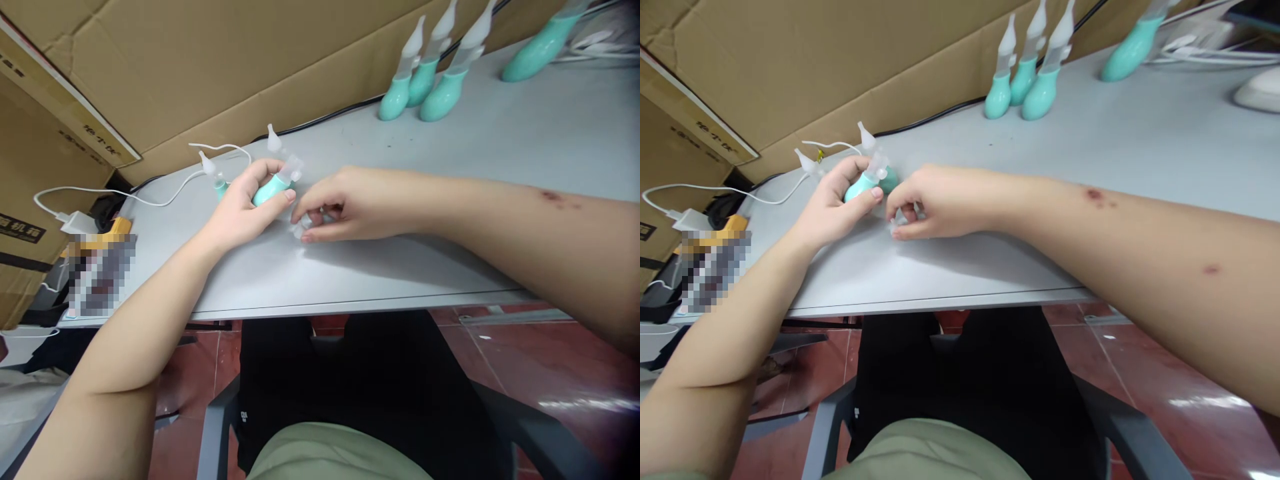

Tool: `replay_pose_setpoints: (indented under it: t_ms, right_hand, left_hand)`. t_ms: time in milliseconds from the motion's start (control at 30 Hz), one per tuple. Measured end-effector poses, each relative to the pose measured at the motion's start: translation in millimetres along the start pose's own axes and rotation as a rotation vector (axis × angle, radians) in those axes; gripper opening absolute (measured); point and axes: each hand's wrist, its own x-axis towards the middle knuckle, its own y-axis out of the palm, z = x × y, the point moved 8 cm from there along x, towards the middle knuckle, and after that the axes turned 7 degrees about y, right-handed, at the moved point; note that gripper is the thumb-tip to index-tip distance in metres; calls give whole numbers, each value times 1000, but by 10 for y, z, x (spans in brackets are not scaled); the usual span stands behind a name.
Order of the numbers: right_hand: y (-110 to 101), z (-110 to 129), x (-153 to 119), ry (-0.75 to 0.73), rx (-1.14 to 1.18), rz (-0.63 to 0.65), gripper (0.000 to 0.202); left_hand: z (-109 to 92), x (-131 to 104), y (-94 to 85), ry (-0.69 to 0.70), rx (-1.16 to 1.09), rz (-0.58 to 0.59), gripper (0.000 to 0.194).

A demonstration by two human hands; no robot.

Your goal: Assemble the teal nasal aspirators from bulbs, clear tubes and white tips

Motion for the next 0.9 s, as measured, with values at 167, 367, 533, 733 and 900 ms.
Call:
replay_pose_setpoints:
  t_ms: [167, 367, 533, 733, 900]
  right_hand:
    - [27, 2, 7, -46, 61, 39, 14]
    - [-311, -106, -68, -5, 390, -81, 26]
    - [-584, -147, -120, 60, 612, -398, 12]
    - [-518, -154, -88, 91, 667, -431, 17]
    - [-484, -186, -72, 82, 683, -380, 25]
  left_hand:
    - [-24, 27, 33, -14, 19, 50, 71]
    - [-41, 51, 32, 2, 63, 93, 78]
    - [-66, 44, 39, 60, 70, 117, 69]
    - [-143, 29, 21, 133, 146, 95, 65]
    - [-189, 9, 44, 161, 168, 104, 55]
